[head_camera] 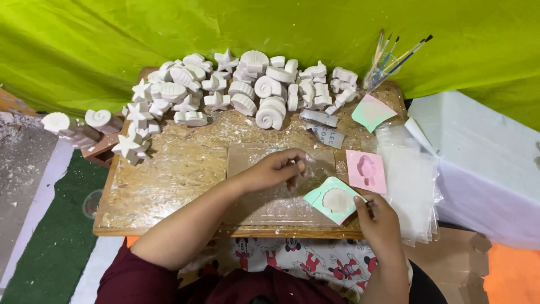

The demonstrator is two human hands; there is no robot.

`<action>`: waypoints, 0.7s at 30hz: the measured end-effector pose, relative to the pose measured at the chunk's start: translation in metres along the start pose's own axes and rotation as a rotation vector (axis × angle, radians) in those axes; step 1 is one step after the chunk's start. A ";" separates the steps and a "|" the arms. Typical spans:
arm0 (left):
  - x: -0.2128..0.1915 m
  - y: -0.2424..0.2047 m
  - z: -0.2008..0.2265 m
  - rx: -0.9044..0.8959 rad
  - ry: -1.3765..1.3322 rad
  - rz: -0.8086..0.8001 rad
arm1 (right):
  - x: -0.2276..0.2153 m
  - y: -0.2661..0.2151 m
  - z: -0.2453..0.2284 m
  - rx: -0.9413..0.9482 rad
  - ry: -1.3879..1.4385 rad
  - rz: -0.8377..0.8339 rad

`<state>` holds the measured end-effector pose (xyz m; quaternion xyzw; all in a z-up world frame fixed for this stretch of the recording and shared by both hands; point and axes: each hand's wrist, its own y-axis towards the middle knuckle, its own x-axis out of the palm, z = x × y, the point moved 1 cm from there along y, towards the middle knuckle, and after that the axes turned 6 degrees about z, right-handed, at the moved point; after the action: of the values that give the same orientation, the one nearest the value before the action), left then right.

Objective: Inspecting and cleaning small molded plaster or clay items to remove imperfections using a small scraping tool.

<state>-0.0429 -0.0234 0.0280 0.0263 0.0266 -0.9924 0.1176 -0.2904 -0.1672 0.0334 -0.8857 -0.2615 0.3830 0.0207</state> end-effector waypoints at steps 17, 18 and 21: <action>0.002 0.015 -0.040 0.230 -0.283 0.336 | 0.031 0.026 -0.082 -0.681 0.437 0.149; 0.000 0.015 -0.042 0.233 -0.358 0.437 | 0.031 0.030 -0.097 -0.758 0.417 0.136; -0.016 0.016 -0.043 0.260 -0.480 0.590 | 0.045 0.064 -0.124 -0.935 0.465 0.011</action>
<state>-0.0214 -0.0328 -0.0151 -0.1851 -0.1362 -0.8890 0.3962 -0.1508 -0.1806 0.0756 -0.8635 -0.3882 0.0187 -0.3215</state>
